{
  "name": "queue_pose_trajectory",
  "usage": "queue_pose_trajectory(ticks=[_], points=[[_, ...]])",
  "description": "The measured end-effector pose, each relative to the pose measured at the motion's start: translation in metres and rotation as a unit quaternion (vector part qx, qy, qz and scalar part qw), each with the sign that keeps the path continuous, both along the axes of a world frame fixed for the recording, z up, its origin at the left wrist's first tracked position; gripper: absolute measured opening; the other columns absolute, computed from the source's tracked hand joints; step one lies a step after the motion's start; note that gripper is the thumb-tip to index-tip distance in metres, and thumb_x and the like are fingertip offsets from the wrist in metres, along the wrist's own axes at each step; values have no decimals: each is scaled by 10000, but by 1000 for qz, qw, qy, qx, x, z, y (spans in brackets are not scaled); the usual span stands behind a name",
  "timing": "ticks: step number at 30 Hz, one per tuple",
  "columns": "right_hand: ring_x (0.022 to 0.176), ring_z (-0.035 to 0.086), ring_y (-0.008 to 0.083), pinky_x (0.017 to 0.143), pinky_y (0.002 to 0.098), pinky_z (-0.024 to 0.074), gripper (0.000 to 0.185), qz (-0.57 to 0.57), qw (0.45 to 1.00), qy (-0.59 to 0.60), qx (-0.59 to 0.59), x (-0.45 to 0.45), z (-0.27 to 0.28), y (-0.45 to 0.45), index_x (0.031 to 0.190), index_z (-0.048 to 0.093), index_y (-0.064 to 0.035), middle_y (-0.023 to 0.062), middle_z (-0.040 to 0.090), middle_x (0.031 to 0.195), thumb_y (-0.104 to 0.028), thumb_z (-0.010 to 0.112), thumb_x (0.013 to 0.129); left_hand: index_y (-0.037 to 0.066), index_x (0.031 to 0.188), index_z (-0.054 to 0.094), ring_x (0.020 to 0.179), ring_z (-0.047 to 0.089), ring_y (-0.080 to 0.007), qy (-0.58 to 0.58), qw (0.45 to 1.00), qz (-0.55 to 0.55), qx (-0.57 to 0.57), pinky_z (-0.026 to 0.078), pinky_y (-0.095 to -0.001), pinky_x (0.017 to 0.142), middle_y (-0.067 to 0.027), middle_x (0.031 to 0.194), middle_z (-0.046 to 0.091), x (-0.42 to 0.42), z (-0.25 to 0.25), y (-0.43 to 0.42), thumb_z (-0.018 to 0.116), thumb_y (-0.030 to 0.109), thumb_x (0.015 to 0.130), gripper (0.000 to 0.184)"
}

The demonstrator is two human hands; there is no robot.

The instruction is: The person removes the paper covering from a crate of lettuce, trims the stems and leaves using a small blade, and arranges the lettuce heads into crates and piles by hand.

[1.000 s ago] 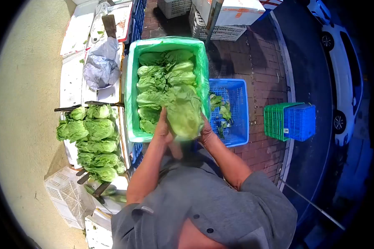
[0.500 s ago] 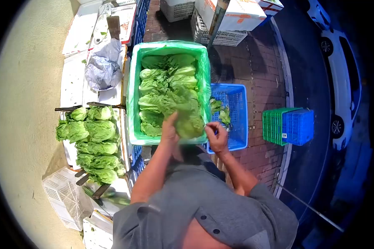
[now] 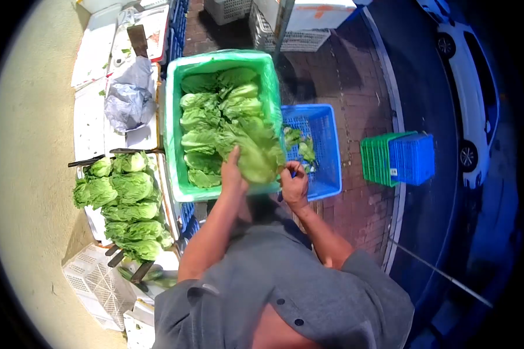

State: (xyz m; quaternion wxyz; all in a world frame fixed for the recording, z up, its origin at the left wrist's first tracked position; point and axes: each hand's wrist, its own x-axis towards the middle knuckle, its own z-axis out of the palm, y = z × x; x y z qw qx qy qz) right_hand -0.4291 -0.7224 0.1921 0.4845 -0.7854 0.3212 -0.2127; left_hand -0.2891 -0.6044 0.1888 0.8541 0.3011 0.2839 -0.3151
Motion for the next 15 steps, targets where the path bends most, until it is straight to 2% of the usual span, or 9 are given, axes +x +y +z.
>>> queue_pose_trajectory(ticks=[1,3,4,7,9,10,12,14,15], points=[[560,505,71,548,247,464,61,-3,998,30,-50,-5,-5,-1,921,568,-47,-3,563,736,-92,609,914,13,1243,546,1025,634,-296,5,1000,-12,2,539,-444,902,-143,1167,622,-1,6,-2,644,241,922,406],[517,491,77,549,267,497,79,39,950,131,-279,-13,-13,-15,916,560,-55,-2,550,722,-123,598,928,22,1265,530,1054,624,-307,30,999,-13,-21,522,-465,930,-144,1191,615,-1,7,-7,621,288,936,434],[512,486,75,552,271,505,88,27,954,114,-276,-17,-8,-19,930,558,-54,-2,540,721,-137,587,939,26,1276,522,1069,619,-312,40,999,-13,-34,514,-476,944,-145,1204,612,0,9,-10,610,312,943,448],[498,469,70,561,284,528,129,-27,985,34,-166,-21,21,-36,971,554,-52,-1,512,719,-180,552,971,50,1330,484,1172,557,-346,72,994,-38,-72,432,-532,1033,-168,1301,560,2,9,-12,533,402,965,509],[529,485,73,565,274,520,198,-57,995,16,-84,-39,18,-53,1082,571,-38,9,532,762,-203,520,986,45,1352,469,1209,530,-369,98,991,-50,-81,407,-553,1052,-185,1344,531,3,10,-15,499,430,970,543],[544,497,79,565,271,513,246,-125,991,-14,54,-56,-21,-64,1144,570,-29,17,554,791,-210,508,989,43,1362,461,1221,520,-378,117,989,-59,-73,397,-560,1058,-190,1360,518,4,23,-18,483,441,972,558],[582,531,121,576,286,506,324,-141,979,-27,146,-67,-40,-70,1235,542,-13,51,588,836,-212,512,981,37,1380,444,1243,502,-391,141,984,-77,-76,378,-569,1071,-200,1389,494,4,26,-26,456,456,975,583],[627,575,192,597,322,508,396,-45,997,13,56,-58,-9,-51,1293,488,4,102,613,868,-200,545,959,31,1398,425,1262,486,-400,155,978,-101,-96,359,-573,1085,-207,1412,472,2,19,-29,435,464,977,604],[650,597,228,607,340,508,439,6,999,33,11,-48,13,-41,1322,461,13,128,625,883,-194,561,948,31,1405,417,1265,483,-392,170,977,-116,-48,355,-571,1087,-209,1407,475,1,46,-36,420,460,983,602]])
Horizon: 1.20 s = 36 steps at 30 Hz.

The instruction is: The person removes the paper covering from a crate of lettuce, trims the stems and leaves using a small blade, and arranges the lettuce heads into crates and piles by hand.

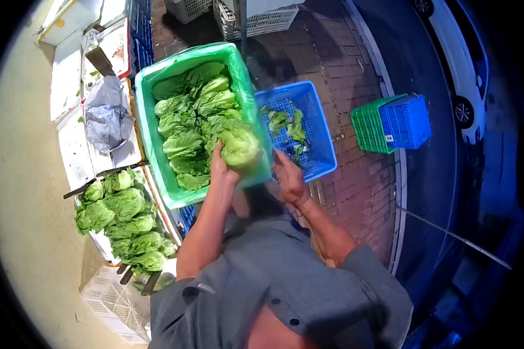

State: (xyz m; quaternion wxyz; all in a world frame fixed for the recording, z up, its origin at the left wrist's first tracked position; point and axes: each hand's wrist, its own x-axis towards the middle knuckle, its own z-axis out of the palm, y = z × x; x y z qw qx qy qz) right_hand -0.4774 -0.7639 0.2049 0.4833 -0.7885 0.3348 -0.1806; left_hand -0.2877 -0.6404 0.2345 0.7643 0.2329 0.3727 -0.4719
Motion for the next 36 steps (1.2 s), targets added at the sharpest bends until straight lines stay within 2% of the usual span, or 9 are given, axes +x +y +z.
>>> queue_pose_trajectory(ticks=[3,6,9,12,21,24,26,30,36], points=[[719,663,335,639,394,510,586,156,977,58,-131,26,53,24,1409,381,38,205,661,930,-177,610,915,37,1406,420,1261,487,-386,-1,1000,-17,-6,360,-559,1086,-204,1403,480,-5,-11,-5,401,462,988,597],[732,662,375,637,410,508,613,134,983,72,-98,37,70,29,1397,382,55,235,663,932,-127,647,875,32,1388,441,1240,512,-366,23,999,-25,-15,373,-528,1086,-188,1375,511,-10,-13,-10,370,449,1000,574],[850,634,415,738,459,482,624,112,992,-16,-63,37,62,31,1405,388,24,253,648,941,-219,650,894,26,1369,461,1212,537,-343,29,999,-24,-33,393,-504,1079,-181,1340,541,-15,-19,-12,353,434,1007,556],[842,632,447,707,467,492,622,108,992,-9,-62,35,58,30,1390,406,25,262,639,933,-219,668,881,19,1360,466,1192,549,-342,43,998,-22,-38,422,-497,1056,-184,1327,546,-16,-19,-13,363,437,1006,558],[866,641,437,720,460,490,571,93,995,13,22,34,58,24,1386,437,3,278,643,942,-222,647,904,18,1355,464,1126,575,-341,63,997,-24,-36,457,-508,1017,-192,1303,552,-18,-18,-12,399,442,1001,556],[911,643,425,764,444,501,544,105,994,26,20,31,56,21,1375,464,-1,278,646,994,-220,640,910,17,1352,463,1121,575,-346,59,997,-41,-26,464,-517,1002,-194,1297,555,-19,-32,-9,412,433,999,547],[943,642,416,798,427,506,513,106,994,11,-1,30,53,19,1358,491,-7,273,644,1043,-217,634,913,59,1349,491,1177,554,-344,85,995,-42,-7,431,-528,1029,-169,1322,555,-17,-35,-9,398,423,1000,513],[997,637,397,847,396,509,439,129,991,1,-41,25,49,11,1313,548,-14,257,640,1119,-195,619,920,86,1327,528,1179,563,-331,99,994,-39,1,432,-527,1021,-140,1312,577,-17,-18,-15,398,423,998,489],[986,641,384,835,393,510,403,113,993,-36,-25,21,43,12,1298,567,-18,247,646,1105,-132,615,913,81,1309,543,1142,585,-329,85,994,-66,-5,448,-531,997,-142,1286,593,-19,-22,-13,426,431,989,488]])
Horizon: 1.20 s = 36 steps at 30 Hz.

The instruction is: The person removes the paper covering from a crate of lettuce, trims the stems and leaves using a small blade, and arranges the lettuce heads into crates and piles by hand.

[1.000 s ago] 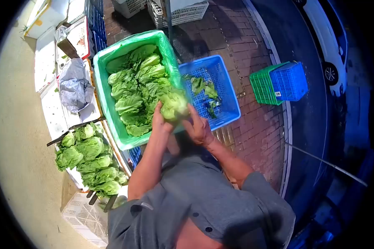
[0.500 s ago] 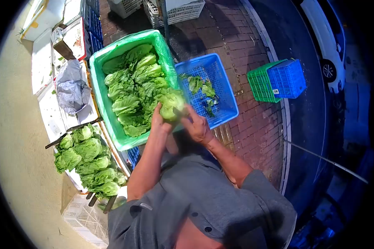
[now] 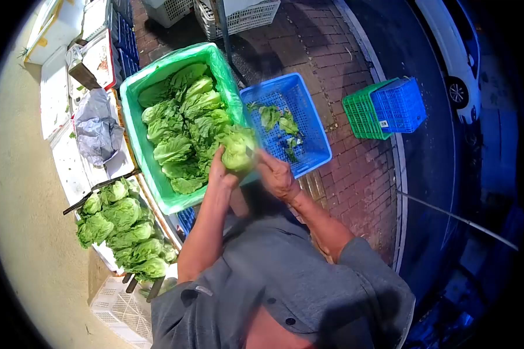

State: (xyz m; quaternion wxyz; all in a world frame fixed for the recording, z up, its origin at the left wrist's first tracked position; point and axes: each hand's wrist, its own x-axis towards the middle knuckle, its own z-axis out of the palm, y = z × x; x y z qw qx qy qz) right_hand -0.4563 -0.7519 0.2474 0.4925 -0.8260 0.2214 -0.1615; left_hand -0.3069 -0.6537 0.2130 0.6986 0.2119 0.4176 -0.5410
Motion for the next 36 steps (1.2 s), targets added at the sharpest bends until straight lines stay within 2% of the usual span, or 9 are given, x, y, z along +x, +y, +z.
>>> queue_pose_trajectory(ticks=[6,10,14,19,21,26,28,34,36], points=[[910,651,351,782,371,517,359,74,992,64,-83,-11,9,-16,1270,568,3,221,653,1028,-110,585,930,47,1357,477,1184,552,-350,2,999,6,-43,419,-531,1044,-172,1327,553,2,-9,0,406,413,1006,512],[592,535,81,556,231,494,403,-120,944,-33,306,-29,-16,-24,1282,527,69,63,645,856,-222,514,1004,51,1358,475,1204,541,-354,-64,997,-13,-48,409,-548,1050,-174,1334,549,2,-10,-5,430,419,1000,516],[502,434,40,462,204,429,651,-240,844,71,475,-37,-36,-45,1344,469,25,42,614,826,-493,554,960,58,1347,478,1166,573,-339,-185,981,-19,-46,451,-497,1021,-158,1311,566,-4,-6,-11,475,403,997,491],[1142,525,189,1000,323,411,572,-120,944,59,303,-12,-34,-32,1392,428,11,123,572,1268,-218,639,912,25,1295,500,1043,623,-290,-289,956,-43,-25,510,-445,934,-140,1167,618,-12,6,-26,546,388,973,488],[1165,501,189,1015,329,395,546,-105,942,16,317,-8,-30,-29,1379,449,-1,102,556,1291,-195,642,907,79,1320,471,1041,594,-259,-349,929,-125,-17,504,-445,895,-123,1195,578,-8,8,-25,596,454,929,556],[505,476,129,499,275,417,497,-166,823,-80,537,-16,-5,-34,1116,578,-56,35,596,758,-469,693,865,189,1373,442,930,580,-191,-376,909,-178,-7,527,-364,747,-47,1133,548,25,48,-1,596,547,898,614],[490,457,124,486,275,398,493,-135,781,-119,598,-14,-11,-39,1105,580,-57,28,582,740,-483,673,876,199,1454,382,1025,577,-230,-404,905,-117,58,511,-429,849,-54,1218,562,31,41,9,599,588,881,725],[434,394,128,465,304,392,513,-93,575,-88,808,23,20,-16,1093,605,-135,17,576,716,-601,456,941,153,1363,513,1225,523,-292,-232,915,20,-329,402,-496,1063,-54,1339,565,9,7,-9,731,574,762,766],[421,392,132,455,315,405,484,-130,633,-38,763,17,-10,-11,1059,614,-139,14,581,718,-575,428,962,143,1353,521,1225,525,-294,-232,918,79,-312,412,-496,1061,-58,1327,576,6,1,-10,723,564,777,741]])
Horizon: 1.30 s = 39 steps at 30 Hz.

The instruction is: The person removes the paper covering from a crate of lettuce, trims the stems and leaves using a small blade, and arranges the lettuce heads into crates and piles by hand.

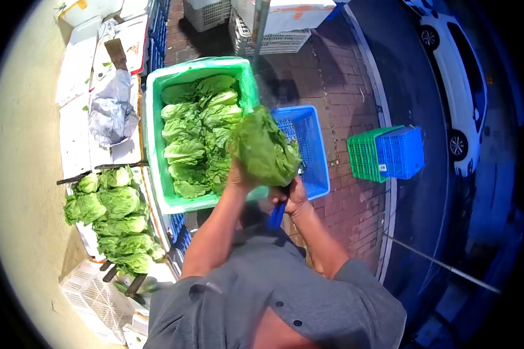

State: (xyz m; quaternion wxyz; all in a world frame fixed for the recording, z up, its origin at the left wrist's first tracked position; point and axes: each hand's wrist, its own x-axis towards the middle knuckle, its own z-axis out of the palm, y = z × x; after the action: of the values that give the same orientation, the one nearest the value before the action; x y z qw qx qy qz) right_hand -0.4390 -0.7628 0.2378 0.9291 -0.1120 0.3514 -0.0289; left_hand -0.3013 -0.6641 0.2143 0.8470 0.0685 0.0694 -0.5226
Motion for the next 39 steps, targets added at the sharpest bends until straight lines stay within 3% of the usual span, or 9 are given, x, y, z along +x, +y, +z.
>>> queue_pose_trajectory(ticks=[6,9,14,24,26,27,31,35,39], points=[[625,543,88,536,234,455,144,-49,839,215,-497,-25,-25,5,1010,637,-58,17,629,900,-183,628,938,131,1346,524,1204,546,-312,83,982,102,138,441,-492,1039,-90,1326,576,-8,-56,5,527,554,929,594],[604,518,109,562,285,455,137,50,588,88,-803,-9,13,14,988,640,-36,61,599,869,-57,686,861,117,1347,520,1202,548,-311,121,967,94,205,441,-492,1037,-97,1312,584,-11,-62,12,493,544,951,583],[621,508,171,581,286,423,122,62,522,62,-849,10,-2,23,929,623,-18,96,561,839,-3,681,823,109,1325,527,1159,575,-293,128,950,110,262,460,-470,1013,-96,1281,599,-10,-49,20,528,528,945,565],[616,469,104,607,258,449,118,38,583,41,-811,20,-4,36,973,561,-48,33,531,801,40,576,895,121,1328,543,1170,570,-305,165,963,140,162,466,-493,1005,-99,1311,587,16,-37,36,512,587,916,623],[560,463,104,624,292,517,131,-59,799,106,-589,18,-26,36,1052,523,-71,26,518,740,18,484,965,123,1329,543,1182,565,-313,141,965,170,141,466,-500,1006,-109,1302,593,29,-28,36,530,592,893,640],[536,463,107,597,320,541,106,-133,847,122,-501,29,-11,36,1055,516,-71,36,518,730,-15,500,966,121,1327,543,1184,564,-315,151,965,167,137,466,-501,1006,-111,1300,594,31,-26,37,530,587,893,636],[657,556,136,529,295,528,139,-121,830,221,-497,5,-26,-20,1039,575,-31,66,597,919,-32,563,900,101,1341,492,1162,559,-329,150,957,190,160,461,-506,992,-139,1294,567,44,-19,68,467,546,947,595],[598,511,161,512,293,472,327,-42,829,416,-372,-54,-106,-88,1192,559,-93,50,588,915,-314,580,951,111,1336,538,1174,552,-333,137,946,266,129,437,-505,1016,-115,1320,580,50,-28,127,587,657,840,740],[557,475,133,442,297,443,212,107,809,416,-401,-100,-156,-103,1040,552,-112,7,523,816,-310,561,965,80,1363,505,1178,549,-338,96,888,399,208,434,-502,1027,-147,1326,566,55,-13,238,584,611,871,728]])
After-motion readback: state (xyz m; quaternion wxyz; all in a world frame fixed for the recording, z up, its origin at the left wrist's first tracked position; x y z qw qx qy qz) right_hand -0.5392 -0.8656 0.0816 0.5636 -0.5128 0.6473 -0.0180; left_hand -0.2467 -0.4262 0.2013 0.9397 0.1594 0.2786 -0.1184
